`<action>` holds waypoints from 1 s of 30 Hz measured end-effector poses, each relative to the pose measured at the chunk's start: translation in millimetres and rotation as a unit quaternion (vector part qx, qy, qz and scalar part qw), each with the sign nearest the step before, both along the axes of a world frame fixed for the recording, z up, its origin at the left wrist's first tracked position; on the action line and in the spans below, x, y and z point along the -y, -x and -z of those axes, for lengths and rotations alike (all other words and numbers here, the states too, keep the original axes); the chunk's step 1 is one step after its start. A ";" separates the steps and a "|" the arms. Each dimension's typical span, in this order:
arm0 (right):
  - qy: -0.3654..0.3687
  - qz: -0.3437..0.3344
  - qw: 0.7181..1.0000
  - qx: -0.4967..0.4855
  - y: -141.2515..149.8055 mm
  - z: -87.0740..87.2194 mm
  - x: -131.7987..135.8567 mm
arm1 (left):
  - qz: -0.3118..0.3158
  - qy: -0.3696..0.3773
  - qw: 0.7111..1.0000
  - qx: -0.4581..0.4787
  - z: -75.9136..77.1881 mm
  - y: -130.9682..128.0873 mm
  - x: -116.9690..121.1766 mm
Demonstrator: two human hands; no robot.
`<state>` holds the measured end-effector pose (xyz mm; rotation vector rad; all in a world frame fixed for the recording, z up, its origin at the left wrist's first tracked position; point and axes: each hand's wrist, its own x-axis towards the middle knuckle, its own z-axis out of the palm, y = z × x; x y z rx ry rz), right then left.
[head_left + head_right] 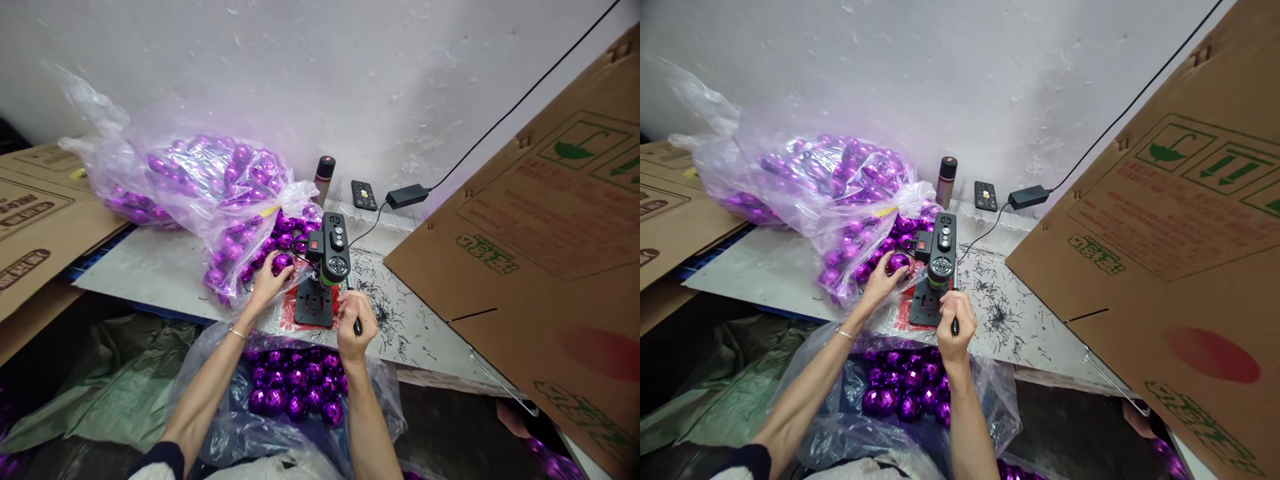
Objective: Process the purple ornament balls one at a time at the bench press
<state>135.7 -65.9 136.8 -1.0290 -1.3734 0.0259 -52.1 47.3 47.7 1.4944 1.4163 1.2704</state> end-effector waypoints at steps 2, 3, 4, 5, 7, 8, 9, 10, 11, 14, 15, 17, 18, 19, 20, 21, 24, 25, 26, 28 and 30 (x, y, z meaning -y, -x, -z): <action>-0.004 -0.005 1.000 -0.003 0.0 -2.8 -0.9 | 0.031 0.071 0.986 0.151 -1.8 1.8 16.8; -0.005 -0.008 1.000 -0.006 0.1 -4.3 -1.5 | 0.060 0.105 0.971 0.207 -1.4 1.8 26.3; -0.005 -0.009 1.000 -0.010 0.2 -6.0 -1.9 | 0.087 0.132 0.956 0.245 0.2 0.7 35.7; -0.004 -0.010 1.000 -0.014 0.2 -7.6 -2.3 | 0.104 0.148 0.947 0.265 3.0 -1.8 44.3; 0.004 -0.009 1.000 -0.016 0.1 -10.9 -2.6 | 0.099 0.142 0.950 0.260 10.9 -10.8 57.5; 0.009 -0.008 1.000 -0.015 -0.1 -12.3 -2.5 | 0.087 0.125 0.959 0.240 15.5 -16.8 61.9; 0.013 -0.007 1.000 -0.012 -0.4 -13.6 -2.3 | 0.076 0.103 0.969 0.210 20.1 -23.3 64.8; 0.015 -0.006 1.000 -0.008 -0.7 -14.6 -2.0 | 0.067 0.079 0.979 0.173 24.4 -29.8 66.6; 0.017 -0.006 1.000 -0.003 -1.2 -15.3 -1.6 | 0.063 0.057 0.988 0.131 28.1 -35.8 67.4; 0.017 -0.009 1.000 0.006 -2.3 -15.5 -0.4 | 0.059 0.002 0.998 0.001 35.8 -48.0 66.9; 0.017 -0.011 1.000 0.007 -2.6 -15.1 -0.1 | 0.058 -0.016 0.998 -0.035 37.2 -50.0 66.1; 0.016 -0.012 1.000 0.005 -2.9 -14.0 0.5 | 0.063 -0.056 0.993 -0.087 38.6 -51.6 63.6; 0.017 -0.013 1.000 0.003 -3.0 -13.5 0.7 | 0.067 -0.076 0.989 -0.104 38.7 -51.8 62.1; 0.017 -0.012 1.000 0.002 -3.0 -13.1 0.9 | 0.072 -0.093 0.986 -0.116 38.5 -51.7 60.5; 0.017 -0.011 1.000 0.001 -3.0 -12.8 1.1 | 0.077 -0.107 0.983 -0.127 38.0 -51.7 59.0; 0.018 -0.010 1.000 0.001 -2.9 -12.6 1.2 | 0.082 -0.118 0.980 -0.137 37.3 -51.7 57.6; 0.018 -0.007 1.000 0.003 -2.5 -12.8 1.4 | 0.112 -0.137 0.971 -0.158 35.3 -53.1 54.4; 0.018 -0.006 1.000 0.003 -2.4 -13.1 1.4 | 0.123 -0.139 0.969 -0.161 35.1 -54.0 53.7; 0.017 -0.004 1.000 0.004 -2.2 -13.3 1.4 | 0.129 -0.139 0.968 -0.161 35.3 -55.1 53.0; 0.015 -0.003 1.000 0.006 -1.9 -13.6 1.4 | 0.127 -0.139 0.970 -0.153 37.4 -57.7 51.9; 0.015 -0.003 1.000 0.010 -1.8 -13.3 1.6 | 0.115 -0.139 0.974 -0.135 41.0 -60.2 50.8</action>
